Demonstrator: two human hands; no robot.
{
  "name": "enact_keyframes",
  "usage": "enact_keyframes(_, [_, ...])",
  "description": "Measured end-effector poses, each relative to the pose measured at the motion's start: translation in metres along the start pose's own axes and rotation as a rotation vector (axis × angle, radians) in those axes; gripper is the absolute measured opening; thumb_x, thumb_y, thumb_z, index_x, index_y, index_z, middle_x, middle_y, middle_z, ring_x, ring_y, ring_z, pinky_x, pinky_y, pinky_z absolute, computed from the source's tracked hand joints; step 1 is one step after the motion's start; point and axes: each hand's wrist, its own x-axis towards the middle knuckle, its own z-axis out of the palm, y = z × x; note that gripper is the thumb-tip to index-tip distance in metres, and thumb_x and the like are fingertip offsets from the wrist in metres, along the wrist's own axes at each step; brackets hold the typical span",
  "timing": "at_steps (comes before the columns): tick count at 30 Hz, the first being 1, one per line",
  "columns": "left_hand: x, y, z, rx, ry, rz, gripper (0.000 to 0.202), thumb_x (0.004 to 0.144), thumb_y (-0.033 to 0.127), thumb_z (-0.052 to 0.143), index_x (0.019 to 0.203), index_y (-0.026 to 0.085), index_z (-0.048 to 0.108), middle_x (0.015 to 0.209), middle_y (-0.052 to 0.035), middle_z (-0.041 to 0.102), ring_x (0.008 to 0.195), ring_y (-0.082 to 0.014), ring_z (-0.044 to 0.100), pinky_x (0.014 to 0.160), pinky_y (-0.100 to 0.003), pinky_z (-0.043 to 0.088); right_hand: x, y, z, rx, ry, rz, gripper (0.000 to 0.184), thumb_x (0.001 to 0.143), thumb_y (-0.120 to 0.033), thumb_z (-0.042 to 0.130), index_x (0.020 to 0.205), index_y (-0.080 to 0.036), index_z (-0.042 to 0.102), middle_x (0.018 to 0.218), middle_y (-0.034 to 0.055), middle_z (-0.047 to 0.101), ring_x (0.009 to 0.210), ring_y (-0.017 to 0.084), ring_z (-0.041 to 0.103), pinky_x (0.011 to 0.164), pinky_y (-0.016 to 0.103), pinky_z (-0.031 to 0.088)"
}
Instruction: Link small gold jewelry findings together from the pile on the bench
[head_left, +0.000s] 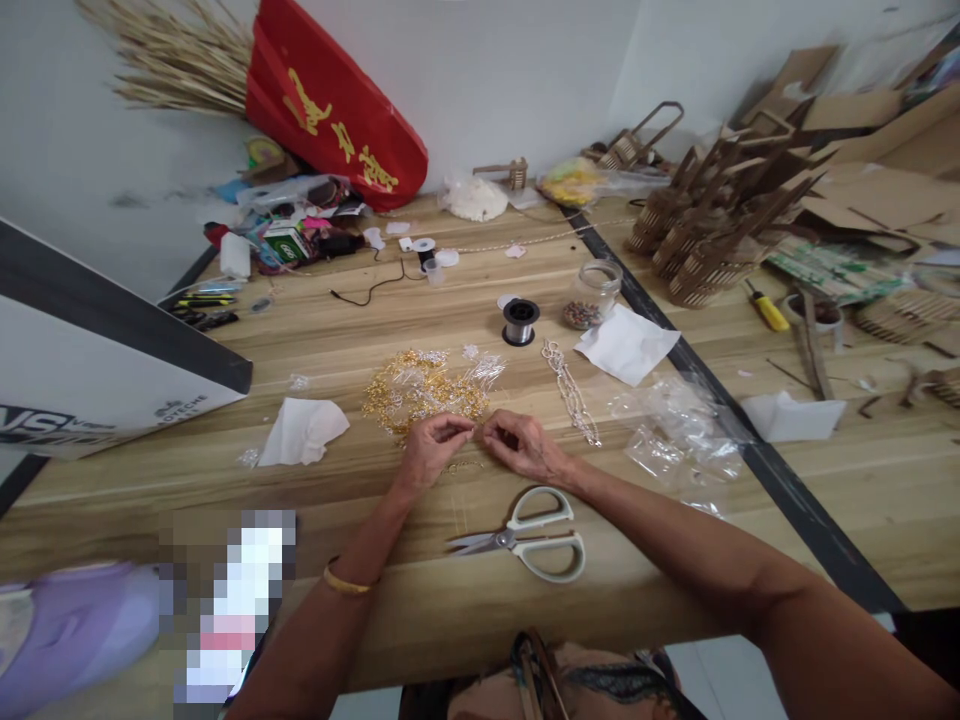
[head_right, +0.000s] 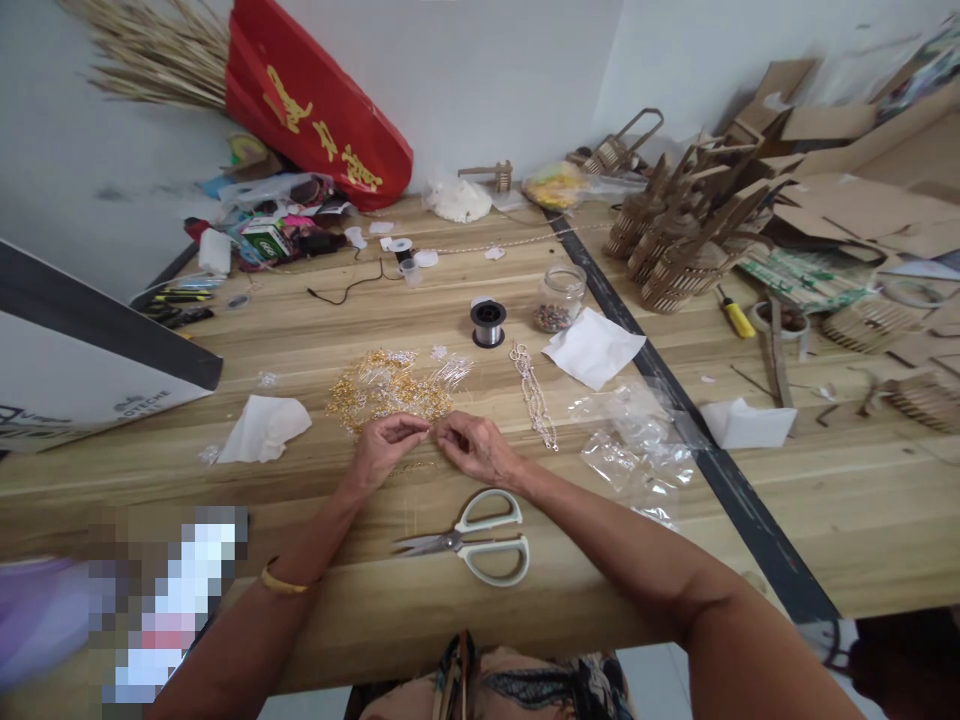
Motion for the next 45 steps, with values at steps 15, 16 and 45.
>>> enact_keyframes(15, [0.0008,-0.0021,0.0003,0.004,-0.031,-0.003,0.015,0.063,0.023,0.072,0.076,0.013,0.071,0.075,-0.0052,0.073,0.069,-0.0152,0.067,0.07,-0.026,0.055,0.0001,-0.0005,-0.0002,-0.006,0.0,0.021,0.006,0.083,-0.016,0.052,0.083,-0.015,0.058,0.068,-0.001,0.055,0.055,0.008,0.045,0.051,0.019,0.035])
enact_keyframes(16, [0.001,-0.0023,0.0002,0.004,-0.029,-0.005,0.016,0.063,0.024,0.073,0.076,0.013,0.071,0.075,-0.0052,0.073,0.069,-0.0154,0.067,0.07,-0.026,0.055,0.0001,-0.0006,-0.0003,-0.006,0.001,0.021,0.006,0.083,-0.016,0.052,0.083,-0.015,0.058,0.068,-0.001,0.055,0.055,0.008,0.045,0.051,0.019,0.036])
enact_keyframes(45, [0.001,0.0012,-0.0016,0.008,-0.013,-0.033,0.019,0.063,0.026,0.073,0.077,0.013,0.072,0.076,-0.0057,0.073,0.07,-0.0167,0.066,0.069,-0.027,0.053,-0.0001,0.0,-0.0006,-0.02,0.001,0.019,0.008,0.085,-0.018,0.051,0.083,-0.015,0.057,0.068,-0.0002,0.055,0.055,0.009,0.045,0.051,0.02,0.035])
